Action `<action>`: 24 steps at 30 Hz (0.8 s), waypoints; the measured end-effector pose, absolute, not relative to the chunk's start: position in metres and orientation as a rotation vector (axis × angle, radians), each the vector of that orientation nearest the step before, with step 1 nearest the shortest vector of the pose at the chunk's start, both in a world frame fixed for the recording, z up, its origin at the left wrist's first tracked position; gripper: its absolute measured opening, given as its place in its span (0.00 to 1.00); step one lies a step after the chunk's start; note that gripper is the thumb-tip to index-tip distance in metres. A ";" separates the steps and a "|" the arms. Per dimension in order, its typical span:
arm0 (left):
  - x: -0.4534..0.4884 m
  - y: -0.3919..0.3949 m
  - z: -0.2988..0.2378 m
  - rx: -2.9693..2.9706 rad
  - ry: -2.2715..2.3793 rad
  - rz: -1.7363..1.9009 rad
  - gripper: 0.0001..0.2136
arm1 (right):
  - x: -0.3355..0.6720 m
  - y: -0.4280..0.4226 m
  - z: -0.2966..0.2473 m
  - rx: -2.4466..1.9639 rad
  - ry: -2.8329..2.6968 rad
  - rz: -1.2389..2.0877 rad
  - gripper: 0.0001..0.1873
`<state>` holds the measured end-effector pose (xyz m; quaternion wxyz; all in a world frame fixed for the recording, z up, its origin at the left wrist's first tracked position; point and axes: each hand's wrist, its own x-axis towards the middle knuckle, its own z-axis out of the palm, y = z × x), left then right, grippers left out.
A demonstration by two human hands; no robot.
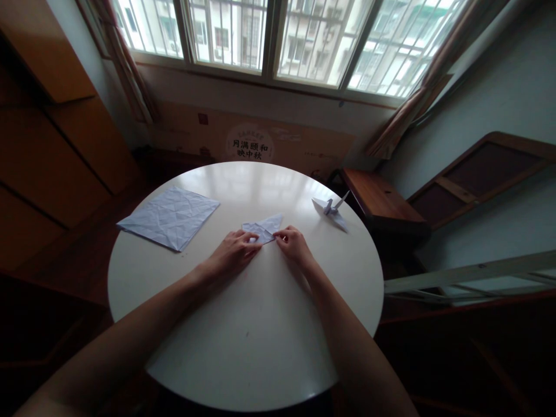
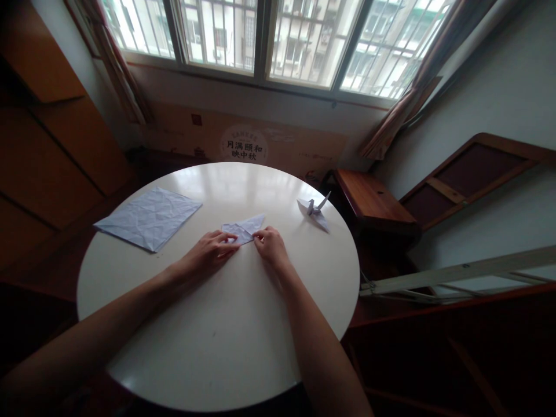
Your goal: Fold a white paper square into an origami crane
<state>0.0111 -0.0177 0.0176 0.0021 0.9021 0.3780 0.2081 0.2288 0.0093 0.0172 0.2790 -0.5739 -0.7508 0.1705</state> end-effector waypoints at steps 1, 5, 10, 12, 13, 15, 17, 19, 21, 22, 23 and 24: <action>0.011 -0.017 0.017 2.819 1.162 0.663 0.10 | 0.229 0.009 0.018 -1.544 -2.001 0.469 0.10; 0.009 -0.018 0.020 2.798 1.117 0.629 0.11 | 0.228 0.007 0.020 -1.576 -1.979 0.501 0.06; 0.009 -0.020 0.025 2.765 1.131 0.610 0.11 | 0.228 0.008 0.019 -1.626 -1.993 0.452 0.06; 0.009 -0.020 0.024 2.765 1.134 0.618 0.11 | 0.227 0.008 0.018 -1.654 -2.004 0.423 0.06; 0.009 -0.020 0.024 2.765 1.136 0.618 0.11 | 0.226 0.007 0.018 -1.668 -2.013 0.409 0.06; 0.010 -0.019 0.023 2.763 1.140 0.610 0.11 | 0.226 0.007 0.019 -1.690 -2.026 0.392 0.07; 0.010 -0.019 0.023 2.759 1.144 0.604 0.11 | 0.226 0.007 0.020 -1.699 -2.033 0.397 0.07; 0.010 -0.020 0.023 2.756 1.144 0.599 0.11 | 0.227 0.007 0.020 -1.690 -2.027 0.423 0.06; 0.009 -0.019 0.024 2.753 1.145 0.599 0.11 | 0.230 0.008 0.019 -1.654 -2.010 0.461 0.05; 0.009 -0.019 0.024 2.754 1.144 0.598 0.11 | 0.231 0.009 0.019 -1.629 -1.994 0.485 0.05; 0.008 -0.018 0.024 2.754 1.149 0.597 0.11 | 0.232 0.010 0.019 -1.599 -1.974 0.513 0.06; 0.007 -0.018 0.023 2.757 1.159 0.597 0.11 | 0.233 0.011 0.019 -1.564 -1.952 0.540 0.08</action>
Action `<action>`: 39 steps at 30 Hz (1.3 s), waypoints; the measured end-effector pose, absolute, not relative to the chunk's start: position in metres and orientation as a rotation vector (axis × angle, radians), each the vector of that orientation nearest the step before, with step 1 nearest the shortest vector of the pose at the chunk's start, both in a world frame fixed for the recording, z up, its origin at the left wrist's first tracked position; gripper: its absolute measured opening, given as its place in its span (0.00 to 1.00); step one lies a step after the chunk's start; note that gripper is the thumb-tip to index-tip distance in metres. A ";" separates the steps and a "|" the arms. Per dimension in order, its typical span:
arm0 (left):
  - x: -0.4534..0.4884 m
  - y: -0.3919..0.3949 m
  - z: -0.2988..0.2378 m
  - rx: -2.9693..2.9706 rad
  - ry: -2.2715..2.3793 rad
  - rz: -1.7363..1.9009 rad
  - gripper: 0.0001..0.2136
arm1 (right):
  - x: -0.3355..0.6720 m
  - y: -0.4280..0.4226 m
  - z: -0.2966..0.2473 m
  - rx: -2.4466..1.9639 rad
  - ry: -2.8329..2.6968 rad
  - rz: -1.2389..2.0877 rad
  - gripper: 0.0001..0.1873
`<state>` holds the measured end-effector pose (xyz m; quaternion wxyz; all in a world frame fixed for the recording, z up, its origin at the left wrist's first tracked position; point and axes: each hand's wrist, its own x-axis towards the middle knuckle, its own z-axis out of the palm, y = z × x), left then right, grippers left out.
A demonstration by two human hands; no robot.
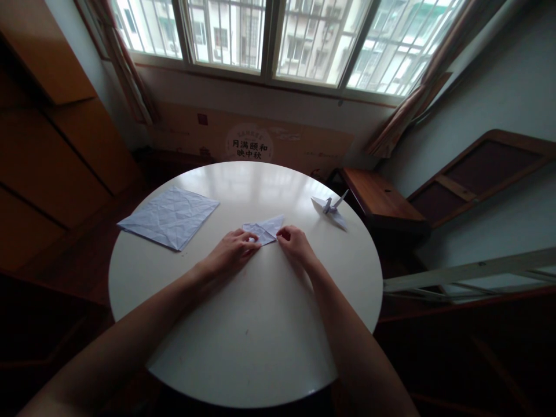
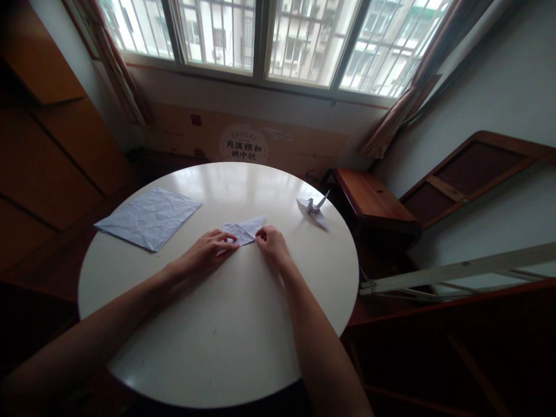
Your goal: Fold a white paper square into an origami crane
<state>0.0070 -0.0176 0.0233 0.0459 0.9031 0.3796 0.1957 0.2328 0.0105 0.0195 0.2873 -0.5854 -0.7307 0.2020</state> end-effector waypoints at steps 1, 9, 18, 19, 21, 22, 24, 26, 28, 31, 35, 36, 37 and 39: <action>0.006 -0.017 0.023 2.761 1.176 0.598 0.11 | 0.233 0.011 0.019 -1.524 -1.931 0.558 0.09; -0.001 -0.009 0.016 2.757 1.268 0.630 0.12 | 0.215 0.001 0.013 -1.258 -2.276 0.437 0.21; 0.000 -0.010 0.019 2.771 1.276 0.593 0.11 | 0.225 -0.002 0.026 -1.630 -2.306 0.246 0.15; 0.000 -0.011 0.020 2.772 1.278 0.585 0.11 | 0.226 -0.002 0.027 -1.660 -2.286 0.241 0.15; 0.001 -0.011 0.021 2.774 1.278 0.578 0.11 | 0.226 -0.002 0.027 -1.701 -2.246 0.242 0.15; 0.001 -0.011 0.021 2.775 1.277 0.579 0.11 | 0.226 -0.001 0.027 -1.716 -2.225 0.245 0.15; 0.001 -0.011 0.021 2.773 1.271 0.582 0.11 | 0.226 -0.001 0.026 -1.736 -2.191 0.251 0.15; 0.001 -0.011 0.021 2.771 1.266 0.588 0.11 | 0.226 0.000 0.024 -1.739 -2.171 0.260 0.14; 0.000 -0.011 0.021 2.771 1.261 0.598 0.11 | 0.227 0.002 0.022 -1.731 -2.152 0.280 0.14; 0.000 -0.011 0.021 2.773 1.258 0.615 0.11 | 0.228 0.007 0.017 -1.715 -2.095 0.322 0.16; 0.000 -0.011 0.021 2.780 1.264 0.578 0.10 | 0.230 0.013 0.009 -1.645 -1.984 0.354 0.18; -0.001 -0.011 0.021 2.776 1.259 0.577 0.10 | 0.230 0.014 0.008 -1.607 -1.953 0.343 0.18; -0.001 -0.010 0.021 2.768 1.244 0.587 0.10 | 0.230 0.014 0.007 -1.560 -1.924 0.323 0.20; -0.003 -0.009 0.022 2.744 1.158 0.628 0.11 | 0.230 0.014 0.008 -1.464 -1.880 0.270 0.22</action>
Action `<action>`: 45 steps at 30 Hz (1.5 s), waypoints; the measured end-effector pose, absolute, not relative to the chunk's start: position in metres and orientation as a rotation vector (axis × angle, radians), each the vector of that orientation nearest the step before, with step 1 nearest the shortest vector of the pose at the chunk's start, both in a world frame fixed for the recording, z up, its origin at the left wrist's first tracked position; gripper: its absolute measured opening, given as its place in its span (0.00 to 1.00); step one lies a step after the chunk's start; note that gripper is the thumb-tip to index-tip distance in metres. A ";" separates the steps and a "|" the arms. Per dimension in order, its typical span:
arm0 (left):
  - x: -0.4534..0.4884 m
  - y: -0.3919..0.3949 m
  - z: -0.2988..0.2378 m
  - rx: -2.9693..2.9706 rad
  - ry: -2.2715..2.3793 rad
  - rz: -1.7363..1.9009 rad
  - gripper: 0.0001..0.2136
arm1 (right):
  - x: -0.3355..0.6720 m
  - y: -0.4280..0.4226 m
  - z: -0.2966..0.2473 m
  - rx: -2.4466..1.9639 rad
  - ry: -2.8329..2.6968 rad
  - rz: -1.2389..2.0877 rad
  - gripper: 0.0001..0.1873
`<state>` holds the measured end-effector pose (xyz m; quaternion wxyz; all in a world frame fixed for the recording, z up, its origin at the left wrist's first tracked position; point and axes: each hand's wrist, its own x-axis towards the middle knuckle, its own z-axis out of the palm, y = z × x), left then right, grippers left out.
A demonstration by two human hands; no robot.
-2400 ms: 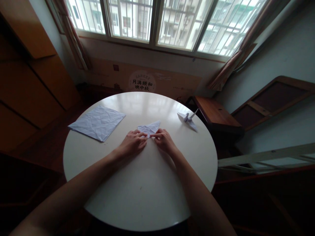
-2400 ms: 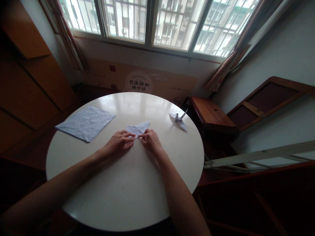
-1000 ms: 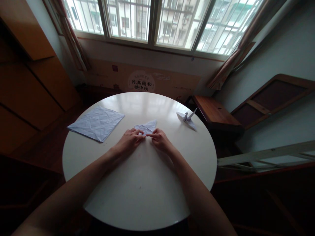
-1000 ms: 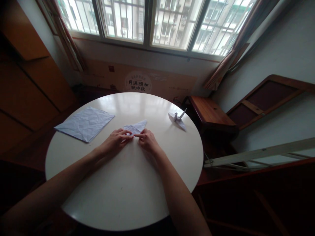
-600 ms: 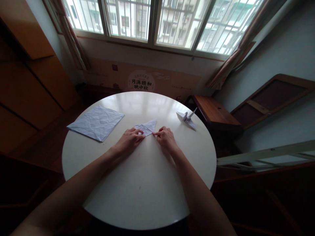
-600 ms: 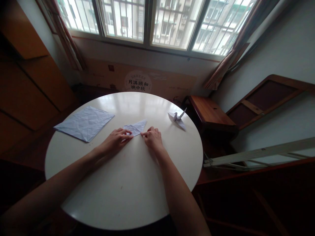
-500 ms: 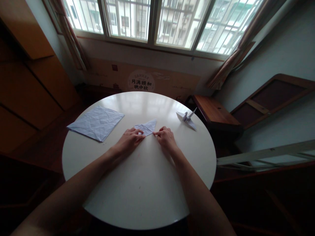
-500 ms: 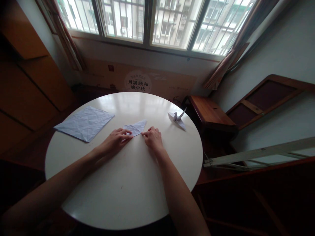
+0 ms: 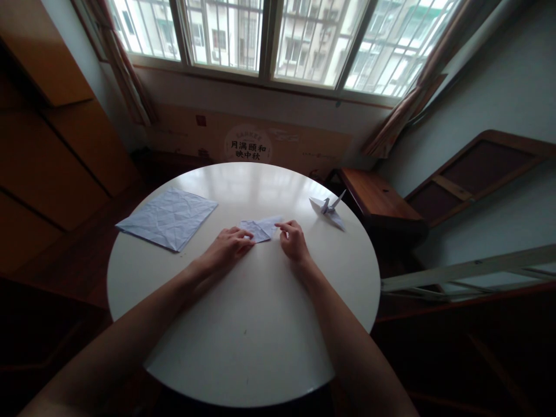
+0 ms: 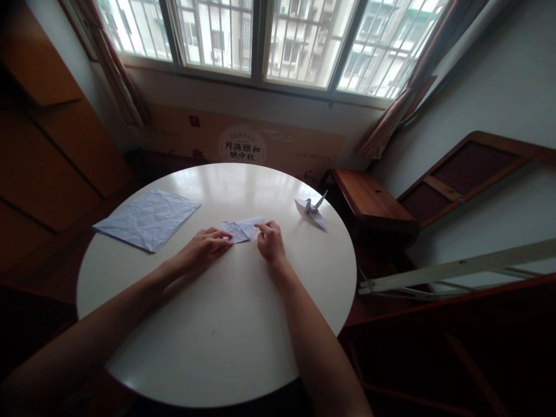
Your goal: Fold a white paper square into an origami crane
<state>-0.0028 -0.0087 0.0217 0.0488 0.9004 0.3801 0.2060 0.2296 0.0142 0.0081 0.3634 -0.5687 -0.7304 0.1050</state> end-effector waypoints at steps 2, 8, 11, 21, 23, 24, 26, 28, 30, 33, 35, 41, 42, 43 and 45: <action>-0.005 -0.007 0.022 2.711 1.047 0.674 0.14 | 0.229 0.013 0.011 -1.390 -1.861 0.224 0.23; -0.006 -0.004 0.021 2.626 0.914 0.767 0.14 | 0.225 0.009 0.014 -1.251 -1.987 0.325 0.22; -0.004 -0.007 0.024 2.597 0.926 0.746 0.10 | 0.223 0.008 0.011 -1.225 -2.087 0.494 0.18; -0.007 -0.013 0.020 2.737 1.280 0.634 0.18 | 0.223 0.004 0.012 -1.176 -2.164 0.643 0.14; -0.007 -0.011 0.019 2.730 1.275 0.607 0.17 | 0.222 0.004 0.010 -1.145 -2.177 0.656 0.12; -0.007 -0.011 0.019 2.731 1.259 0.600 0.17 | 0.222 0.004 0.010 -1.131 -2.185 0.636 0.11; -0.007 -0.010 0.019 2.735 1.223 0.604 0.16 | 0.221 0.004 0.010 -1.116 -2.202 0.545 0.09; -0.006 -0.010 0.021 2.732 1.209 0.625 0.18 | 0.221 0.004 0.010 -1.121 -2.222 0.440 0.09; -0.005 -0.011 0.022 2.729 1.201 0.635 0.20 | 0.221 0.003 0.011 -1.138 -2.234 0.381 0.10; -0.004 -0.013 0.023 2.735 1.188 0.619 0.19 | 0.222 0.002 0.013 -1.152 -2.252 0.379 0.12; -0.003 -0.013 0.023 2.739 1.186 0.603 0.16 | 0.222 0.002 0.013 -1.160 -2.273 0.387 0.11; -0.005 -0.010 0.024 2.715 1.198 0.614 0.11 | 0.223 0.003 0.013 -1.167 -2.269 0.410 0.11; -0.005 -0.011 0.024 2.707 1.203 0.632 0.10 | 0.222 0.003 0.013 -1.150 -2.261 0.438 0.10; -0.005 -0.011 0.025 2.701 1.204 0.649 0.09 | 0.222 0.002 0.014 -1.136 -2.253 0.476 0.11; -0.005 -0.012 0.026 2.694 1.199 0.670 0.12 | 0.220 0.001 0.015 -1.121 -2.236 0.560 0.11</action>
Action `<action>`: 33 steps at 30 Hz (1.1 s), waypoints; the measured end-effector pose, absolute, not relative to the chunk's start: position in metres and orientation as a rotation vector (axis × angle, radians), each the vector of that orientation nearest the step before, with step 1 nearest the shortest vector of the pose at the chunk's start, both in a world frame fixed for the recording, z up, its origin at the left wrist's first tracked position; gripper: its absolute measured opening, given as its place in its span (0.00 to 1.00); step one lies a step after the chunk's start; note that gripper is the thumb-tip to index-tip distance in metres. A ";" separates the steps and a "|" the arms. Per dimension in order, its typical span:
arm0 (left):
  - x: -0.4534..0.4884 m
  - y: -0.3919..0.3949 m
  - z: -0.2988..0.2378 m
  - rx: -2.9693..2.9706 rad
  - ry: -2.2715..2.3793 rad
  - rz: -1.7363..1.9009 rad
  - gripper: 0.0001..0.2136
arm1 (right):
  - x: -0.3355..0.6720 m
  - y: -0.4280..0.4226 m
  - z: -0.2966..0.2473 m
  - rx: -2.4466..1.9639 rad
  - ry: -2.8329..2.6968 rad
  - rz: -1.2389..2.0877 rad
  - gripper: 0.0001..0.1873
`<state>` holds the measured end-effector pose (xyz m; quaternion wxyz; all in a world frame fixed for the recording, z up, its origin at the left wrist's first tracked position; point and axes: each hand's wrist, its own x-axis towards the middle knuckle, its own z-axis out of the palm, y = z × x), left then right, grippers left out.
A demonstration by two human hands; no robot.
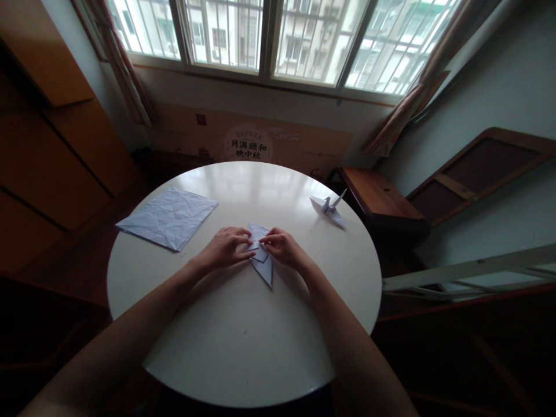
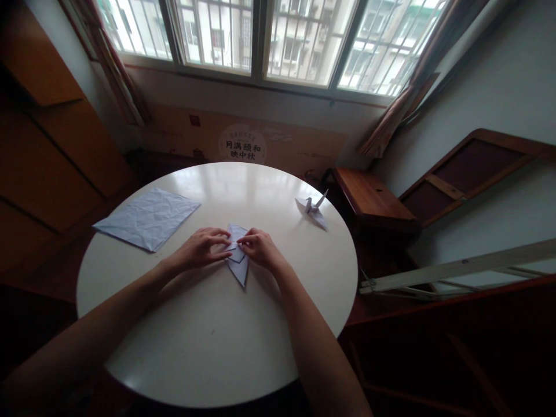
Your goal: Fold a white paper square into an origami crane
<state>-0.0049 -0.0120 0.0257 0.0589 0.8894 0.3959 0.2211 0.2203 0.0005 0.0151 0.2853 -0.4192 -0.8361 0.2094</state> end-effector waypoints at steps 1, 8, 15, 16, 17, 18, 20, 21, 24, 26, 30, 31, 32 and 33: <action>-0.005 -0.013 0.026 2.692 1.192 0.672 0.13 | 0.220 -0.001 0.016 -1.122 -2.230 0.593 0.12; -0.003 -0.010 0.025 2.700 1.091 0.694 0.08 | 0.217 -0.005 0.019 -1.086 -2.230 0.645 0.12; -0.004 -0.008 0.023 2.748 1.020 0.697 0.07 | 0.216 -0.003 0.017 -1.113 -2.241 0.653 0.10; -0.004 -0.008 0.023 2.745 1.022 0.690 0.06 | 0.216 -0.003 0.017 -1.118 -2.241 0.656 0.10; -0.004 -0.009 0.024 2.741 1.024 0.682 0.06 | 0.216 -0.003 0.017 -1.120 -2.239 0.659 0.10; -0.004 -0.009 0.025 2.736 1.023 0.673 0.06 | 0.216 -0.003 0.016 -1.123 -2.238 0.662 0.10; -0.004 -0.010 0.026 2.728 1.021 0.660 0.06 | 0.215 -0.003 0.016 -1.129 -2.232 0.668 0.11; -0.004 -0.010 0.026 2.723 1.023 0.657 0.06 | 0.215 -0.003 0.016 -1.133 -2.229 0.672 0.11; -0.002 -0.010 0.026 2.722 1.042 0.656 0.06 | 0.215 -0.003 0.017 -1.144 -2.226 0.679 0.11; -0.002 -0.009 0.026 2.736 1.056 0.642 0.06 | 0.215 -0.003 0.017 -1.148 -2.227 0.679 0.11; -0.002 -0.009 0.025 2.763 1.073 0.598 0.06 | 0.214 -0.003 0.016 -1.149 -2.224 0.678 0.11; -0.002 -0.008 0.026 2.766 1.074 0.595 0.06 | 0.214 -0.003 0.016 -1.150 -2.224 0.678 0.11; -0.002 -0.008 0.026 2.766 1.072 0.595 0.06 | 0.214 -0.003 0.016 -1.151 -2.223 0.679 0.11; -0.002 -0.009 0.026 2.764 1.069 0.598 0.06 | 0.214 -0.003 0.016 -1.154 -2.224 0.680 0.11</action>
